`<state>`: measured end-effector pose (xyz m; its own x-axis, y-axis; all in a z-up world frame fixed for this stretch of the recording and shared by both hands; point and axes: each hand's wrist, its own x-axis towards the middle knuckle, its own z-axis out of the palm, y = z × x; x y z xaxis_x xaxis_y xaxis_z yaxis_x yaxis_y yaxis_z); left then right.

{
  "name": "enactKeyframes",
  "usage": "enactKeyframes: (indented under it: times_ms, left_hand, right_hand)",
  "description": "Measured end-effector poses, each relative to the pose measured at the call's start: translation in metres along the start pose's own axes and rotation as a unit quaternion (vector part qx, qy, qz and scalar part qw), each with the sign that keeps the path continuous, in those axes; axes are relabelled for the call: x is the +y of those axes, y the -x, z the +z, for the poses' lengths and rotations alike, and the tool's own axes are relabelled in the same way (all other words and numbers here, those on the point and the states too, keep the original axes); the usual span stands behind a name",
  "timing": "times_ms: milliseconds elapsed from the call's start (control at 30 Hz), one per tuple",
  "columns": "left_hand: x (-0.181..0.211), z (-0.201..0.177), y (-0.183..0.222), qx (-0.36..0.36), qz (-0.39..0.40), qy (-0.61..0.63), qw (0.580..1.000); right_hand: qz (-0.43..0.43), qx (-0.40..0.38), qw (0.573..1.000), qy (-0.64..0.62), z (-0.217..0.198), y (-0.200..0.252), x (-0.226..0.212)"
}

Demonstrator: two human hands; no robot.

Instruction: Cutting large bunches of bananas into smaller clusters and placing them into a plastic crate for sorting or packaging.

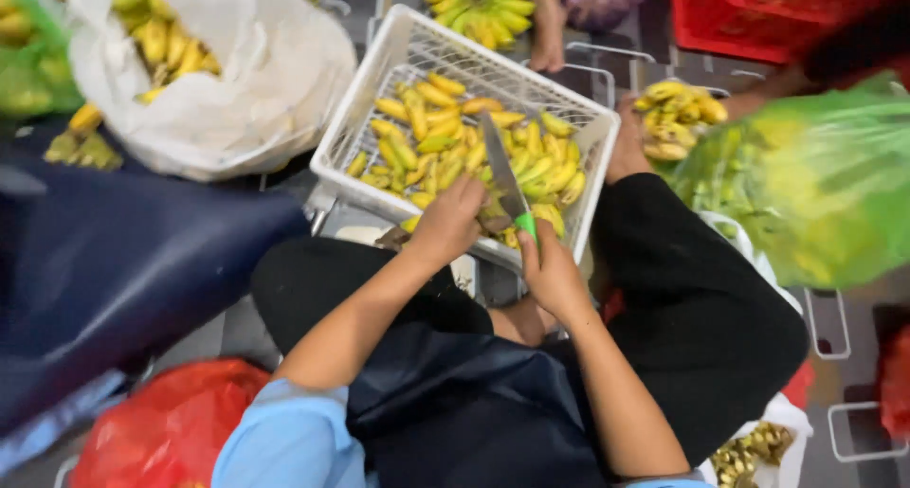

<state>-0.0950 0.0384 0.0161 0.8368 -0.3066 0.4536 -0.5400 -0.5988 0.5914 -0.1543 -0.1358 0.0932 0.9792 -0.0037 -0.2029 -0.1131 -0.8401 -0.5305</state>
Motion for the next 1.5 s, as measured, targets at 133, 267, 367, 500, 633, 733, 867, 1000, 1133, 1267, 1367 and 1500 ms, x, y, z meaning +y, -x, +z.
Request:
enactKeyframes:
  times_ms: [133,267,367,500,633,733,867,1000,1133,1267,1367,1500]
  left_hand:
    - [-0.016,0.011,-0.003,0.049,0.014,0.002,0.999]
    - [0.003,-0.014,-0.011,0.069,-0.011,0.055,0.996]
    - [0.005,-0.021,-0.025,0.148,-0.028,0.094,0.984]
    - [0.024,-0.045,-0.043,0.194,-0.085,0.171,0.962]
    - [0.023,-0.048,-0.06,0.178,-0.129,0.23,0.948]
    - [-0.007,-0.031,-0.074,0.199,-0.154,0.21,0.945]
    - [-0.048,-0.012,-0.091,0.237,-0.164,0.209,0.934]
    - [-0.078,0.002,-0.09,0.248,-0.254,0.137,0.925]
    - [-0.08,-0.004,-0.091,0.244,-0.354,0.168,0.887]
    - [-0.083,-0.008,-0.1,0.232,-0.381,0.208,0.87]
    - [-0.103,-0.005,-0.095,0.222,-0.416,0.225,0.853]
    - [-0.129,0.0,-0.087,0.248,-0.436,0.225,0.836]
  right_hand:
    - [-0.049,-0.041,0.992,-0.104,-0.006,-0.02,0.025]
    - [-0.032,-0.087,0.995,-0.02,-0.067,-0.021,-0.005]
    - [-0.047,-0.07,0.995,0.058,-0.135,-0.001,-0.055]
    - [-0.1,0.013,0.989,0.11,-0.21,0.006,-0.087]
    - [-0.028,0.03,0.988,0.149,-0.252,-0.022,-0.075]
    - [-0.037,0.005,0.978,0.207,-0.244,-0.068,-0.045]
    - [-0.028,-0.076,0.958,0.276,-0.182,-0.125,0.024]
    - [-0.214,-0.108,0.93,0.28,-0.106,-0.152,0.077]
    - [-0.234,-0.203,0.893,0.326,-0.058,-0.155,0.098]
    - [-0.235,-0.266,0.884,0.303,-0.079,-0.179,0.095]
    - [-0.221,-0.208,0.914,0.27,-0.093,-0.226,0.108]
    - [-0.187,-0.055,0.938,0.285,-0.136,-0.311,0.125]
